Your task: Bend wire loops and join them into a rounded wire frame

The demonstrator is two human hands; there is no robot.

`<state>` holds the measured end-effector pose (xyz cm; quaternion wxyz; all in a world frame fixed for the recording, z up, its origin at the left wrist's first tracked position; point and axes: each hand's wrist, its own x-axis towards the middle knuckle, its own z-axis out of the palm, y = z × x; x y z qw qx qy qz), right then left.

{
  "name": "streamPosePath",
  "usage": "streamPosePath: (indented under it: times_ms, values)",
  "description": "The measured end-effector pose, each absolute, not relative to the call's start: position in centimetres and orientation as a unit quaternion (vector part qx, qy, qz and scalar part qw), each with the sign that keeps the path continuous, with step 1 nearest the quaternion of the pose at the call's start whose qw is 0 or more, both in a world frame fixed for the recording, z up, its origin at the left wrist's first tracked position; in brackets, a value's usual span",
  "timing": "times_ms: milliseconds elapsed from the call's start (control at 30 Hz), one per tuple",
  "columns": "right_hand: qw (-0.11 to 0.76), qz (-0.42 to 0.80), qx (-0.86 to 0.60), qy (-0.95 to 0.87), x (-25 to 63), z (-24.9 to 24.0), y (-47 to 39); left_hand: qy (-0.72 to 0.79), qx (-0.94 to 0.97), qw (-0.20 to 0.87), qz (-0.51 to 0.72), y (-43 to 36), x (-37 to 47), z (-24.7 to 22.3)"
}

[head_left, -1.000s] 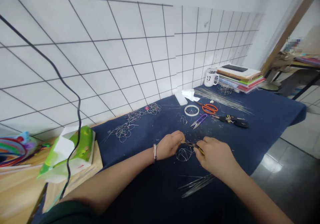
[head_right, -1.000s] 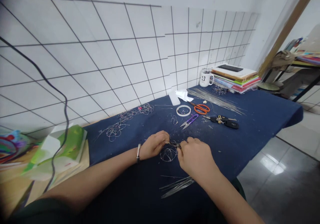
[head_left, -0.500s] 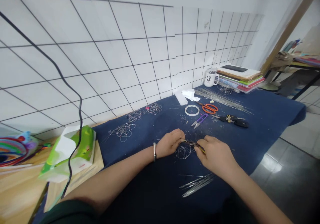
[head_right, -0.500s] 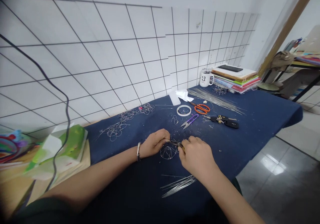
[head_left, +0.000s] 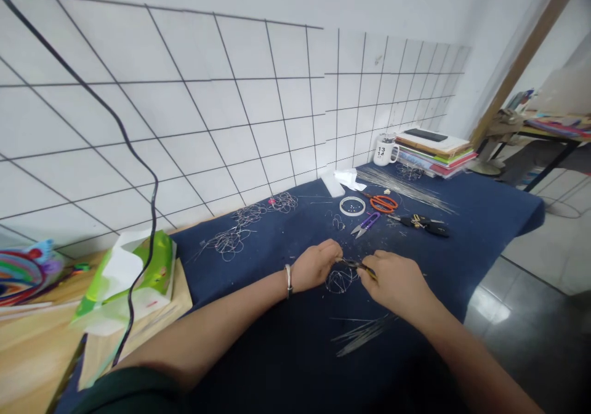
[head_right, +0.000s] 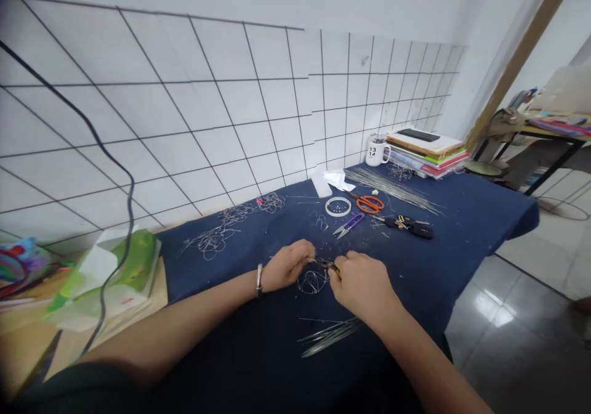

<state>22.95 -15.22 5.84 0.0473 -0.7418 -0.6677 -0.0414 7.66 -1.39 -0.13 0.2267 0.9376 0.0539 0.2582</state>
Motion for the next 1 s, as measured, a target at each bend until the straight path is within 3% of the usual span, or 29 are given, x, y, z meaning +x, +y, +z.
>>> streamPosePath:
  times_ms: [1000]
  values:
    - [0.108, -0.104, -0.775, -0.614, 20.5, 8.3, -20.5, 0.040, 0.879, 0.301, 0.367, -3.1, 7.1, 2.0]
